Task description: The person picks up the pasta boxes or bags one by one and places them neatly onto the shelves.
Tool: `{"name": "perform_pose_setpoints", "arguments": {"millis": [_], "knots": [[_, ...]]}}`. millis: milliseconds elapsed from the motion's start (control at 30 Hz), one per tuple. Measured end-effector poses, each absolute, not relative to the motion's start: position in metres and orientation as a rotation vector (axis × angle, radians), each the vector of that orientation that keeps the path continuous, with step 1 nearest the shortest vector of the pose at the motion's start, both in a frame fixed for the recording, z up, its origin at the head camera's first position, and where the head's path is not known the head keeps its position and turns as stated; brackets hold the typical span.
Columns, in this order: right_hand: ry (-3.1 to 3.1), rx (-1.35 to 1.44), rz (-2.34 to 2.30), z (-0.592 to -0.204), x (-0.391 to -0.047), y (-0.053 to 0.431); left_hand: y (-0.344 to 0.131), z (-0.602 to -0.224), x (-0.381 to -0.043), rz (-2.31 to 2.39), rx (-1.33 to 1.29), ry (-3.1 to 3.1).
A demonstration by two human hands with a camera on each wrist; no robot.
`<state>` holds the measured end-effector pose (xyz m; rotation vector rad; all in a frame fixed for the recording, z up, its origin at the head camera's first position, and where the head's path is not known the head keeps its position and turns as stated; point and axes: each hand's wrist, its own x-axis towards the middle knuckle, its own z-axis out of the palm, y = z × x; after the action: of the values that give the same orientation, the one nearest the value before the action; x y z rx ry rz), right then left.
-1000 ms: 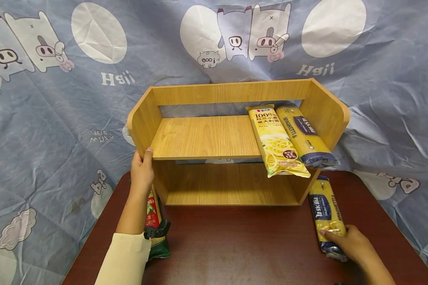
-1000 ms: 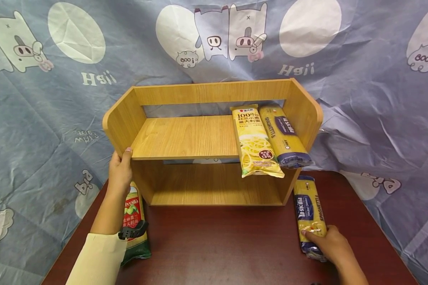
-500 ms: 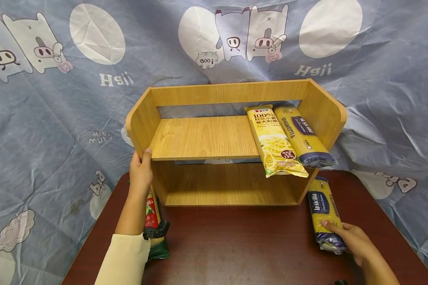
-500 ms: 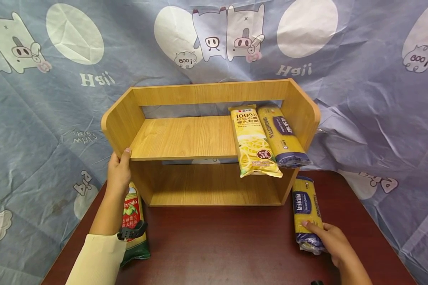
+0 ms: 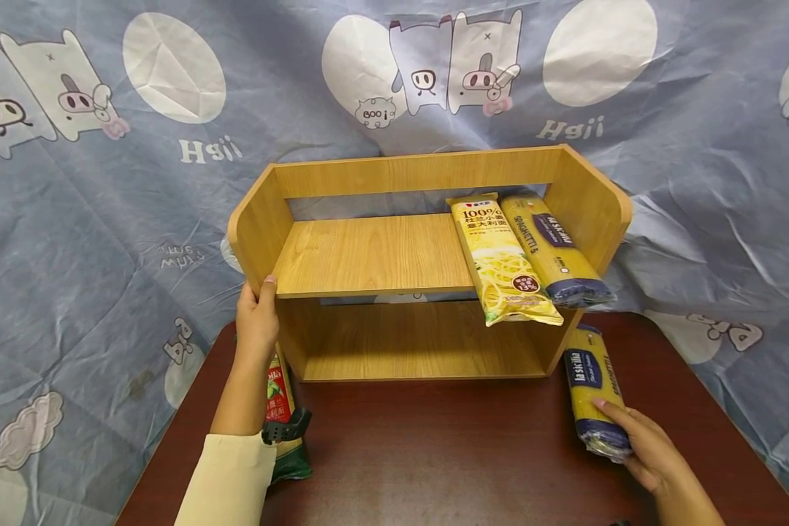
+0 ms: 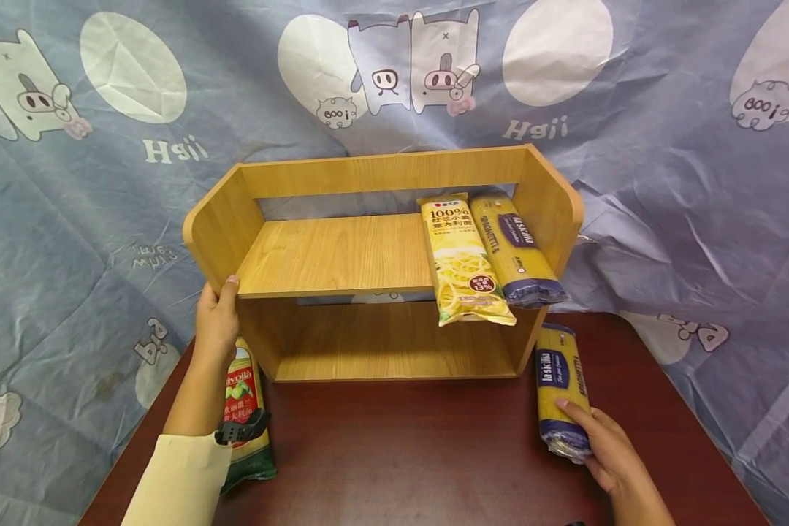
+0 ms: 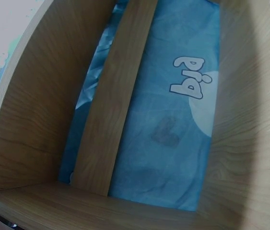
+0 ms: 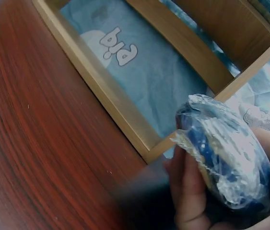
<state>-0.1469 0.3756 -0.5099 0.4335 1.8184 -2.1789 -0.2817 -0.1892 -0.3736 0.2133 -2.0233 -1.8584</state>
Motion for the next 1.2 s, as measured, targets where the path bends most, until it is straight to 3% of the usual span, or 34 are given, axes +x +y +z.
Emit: {"name": "perform_pose_setpoints", "arguments": {"millis": [500, 833, 1200], "knots": [[1.708, 0.241, -2.354, -0.523, -0.141, 0.363, -0.191, -0.373, -0.282, -1.837, 0.233, -2.037], [1.770, 0.305, -2.436, -0.525, -0.136, 0.355, -0.189, -0.370, -0.279, -1.845, 0.212, -2.022], [1.630, -0.028, -2.620, -0.521, -0.131, 0.352, -0.189, -0.368, -0.278, -1.868, 0.216, -2.029]]}}
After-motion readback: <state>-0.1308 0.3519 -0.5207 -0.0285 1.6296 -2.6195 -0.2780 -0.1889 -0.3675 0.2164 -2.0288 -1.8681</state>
